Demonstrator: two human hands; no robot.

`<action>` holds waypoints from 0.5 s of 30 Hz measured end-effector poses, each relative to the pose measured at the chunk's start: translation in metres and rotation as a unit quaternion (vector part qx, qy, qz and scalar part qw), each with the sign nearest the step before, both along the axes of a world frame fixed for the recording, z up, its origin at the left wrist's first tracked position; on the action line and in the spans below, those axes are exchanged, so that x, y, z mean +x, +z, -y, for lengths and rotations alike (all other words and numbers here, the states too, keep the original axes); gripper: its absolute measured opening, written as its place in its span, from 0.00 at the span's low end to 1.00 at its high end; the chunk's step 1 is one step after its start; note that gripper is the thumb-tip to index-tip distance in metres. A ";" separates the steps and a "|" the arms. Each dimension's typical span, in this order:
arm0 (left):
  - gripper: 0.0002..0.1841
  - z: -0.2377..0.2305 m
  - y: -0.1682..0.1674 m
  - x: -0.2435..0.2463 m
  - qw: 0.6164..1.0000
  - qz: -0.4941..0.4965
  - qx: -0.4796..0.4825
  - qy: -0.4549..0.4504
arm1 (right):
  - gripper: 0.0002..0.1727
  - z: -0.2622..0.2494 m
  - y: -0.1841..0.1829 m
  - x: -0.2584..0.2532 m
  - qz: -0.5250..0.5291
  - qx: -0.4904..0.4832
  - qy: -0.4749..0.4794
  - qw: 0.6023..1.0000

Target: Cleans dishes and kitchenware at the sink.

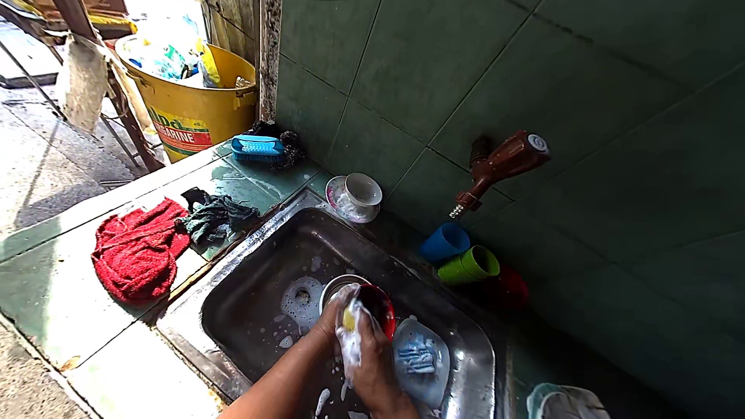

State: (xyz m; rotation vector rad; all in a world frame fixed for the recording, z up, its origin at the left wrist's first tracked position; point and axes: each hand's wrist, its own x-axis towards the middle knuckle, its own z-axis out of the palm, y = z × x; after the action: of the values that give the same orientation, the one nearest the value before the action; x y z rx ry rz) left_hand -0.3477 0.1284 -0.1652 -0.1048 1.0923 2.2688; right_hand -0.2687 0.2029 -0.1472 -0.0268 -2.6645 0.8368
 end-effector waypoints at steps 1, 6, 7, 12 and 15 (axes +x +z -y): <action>0.19 0.006 0.003 -0.006 0.996 0.049 0.044 -0.058 | 0.22 -0.011 -0.001 0.006 -0.011 0.082 0.070 0.994; 0.25 -0.006 0.012 0.001 0.987 0.057 -0.032 -0.146 | 0.20 -0.056 0.020 0.009 0.069 0.064 0.151 0.984; 0.24 -0.012 0.007 0.007 0.989 -0.026 -0.076 -0.121 | 0.21 -0.058 0.028 0.004 0.096 -0.052 0.077 0.991; 0.49 -0.025 -0.020 0.023 0.916 -0.351 -0.192 0.026 | 0.23 -0.041 0.043 -0.022 0.102 -0.545 -0.211 0.805; 0.38 -0.017 -0.005 0.021 0.980 -0.173 -0.094 0.013 | 0.29 -0.029 0.037 -0.017 0.087 -0.412 -0.101 0.902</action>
State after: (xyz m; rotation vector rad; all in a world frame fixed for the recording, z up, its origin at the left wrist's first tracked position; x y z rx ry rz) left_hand -0.3272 0.1456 -0.1706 0.2092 1.4915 2.2535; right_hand -0.2862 0.2322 -0.1102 -0.5910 -2.1858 1.8755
